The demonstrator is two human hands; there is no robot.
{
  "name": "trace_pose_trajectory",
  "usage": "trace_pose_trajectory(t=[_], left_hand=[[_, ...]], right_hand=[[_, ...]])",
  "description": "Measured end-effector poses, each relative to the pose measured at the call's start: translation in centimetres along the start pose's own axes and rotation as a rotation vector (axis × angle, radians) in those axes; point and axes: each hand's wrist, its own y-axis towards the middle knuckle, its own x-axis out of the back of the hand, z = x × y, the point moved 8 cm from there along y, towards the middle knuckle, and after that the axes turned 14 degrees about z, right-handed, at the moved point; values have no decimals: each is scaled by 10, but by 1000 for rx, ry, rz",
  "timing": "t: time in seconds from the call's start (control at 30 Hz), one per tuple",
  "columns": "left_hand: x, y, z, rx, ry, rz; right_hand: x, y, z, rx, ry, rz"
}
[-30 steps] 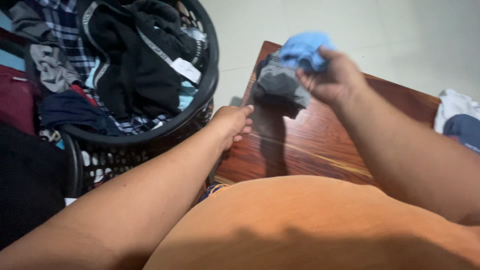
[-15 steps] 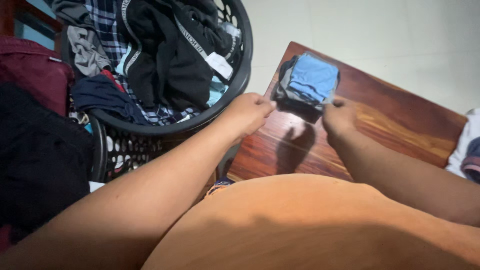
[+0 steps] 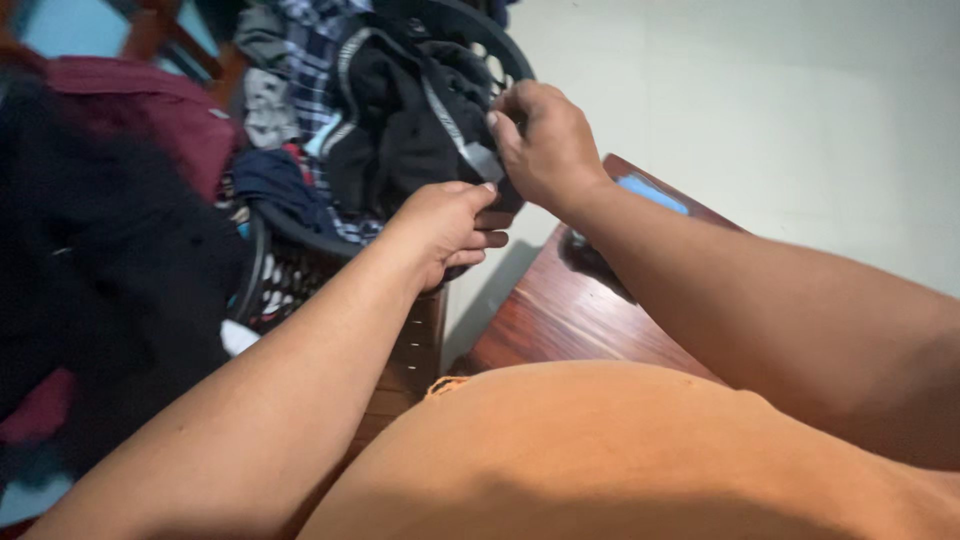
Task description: The person takes several pairs of underwear from a laundry basket one by one, spreads them out on a wooden table, and folds each one into a compact square before setting it aside.
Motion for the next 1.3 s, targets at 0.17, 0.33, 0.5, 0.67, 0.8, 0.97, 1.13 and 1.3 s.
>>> trace_pose_trajectory(t=[0.17, 0.33, 0.5, 0.67, 0.8, 0.97, 1.13, 1.3], left_hand=[[35, -16, 5, -38, 15, -154], [66, -51, -7, -212, -24, -401], [74, -91, -40, -216, -129, -443], [71, -70, -14, -33, -121, -316], [80, -65, -12, -198, -226, -342], [32, -96, -36, -497, -824, 67], [-60, -110, -36, -350, -690, 339], [-178, -136, -28, -193, -316, 464]], right_hand=[[-33, 39, 18, -77, -171, 173], [-44, 27, 57, 79, -111, 198], [-55, -32, 131, 486, 41, 485], [-35, -77, 157, 661, -20, 651], [-9, -104, 163, 637, -134, 710], [13, -128, 135, 201, 171, 864], [33, -160, 42, -376, 398, 789], [48, -191, 9, -155, 844, 527]])
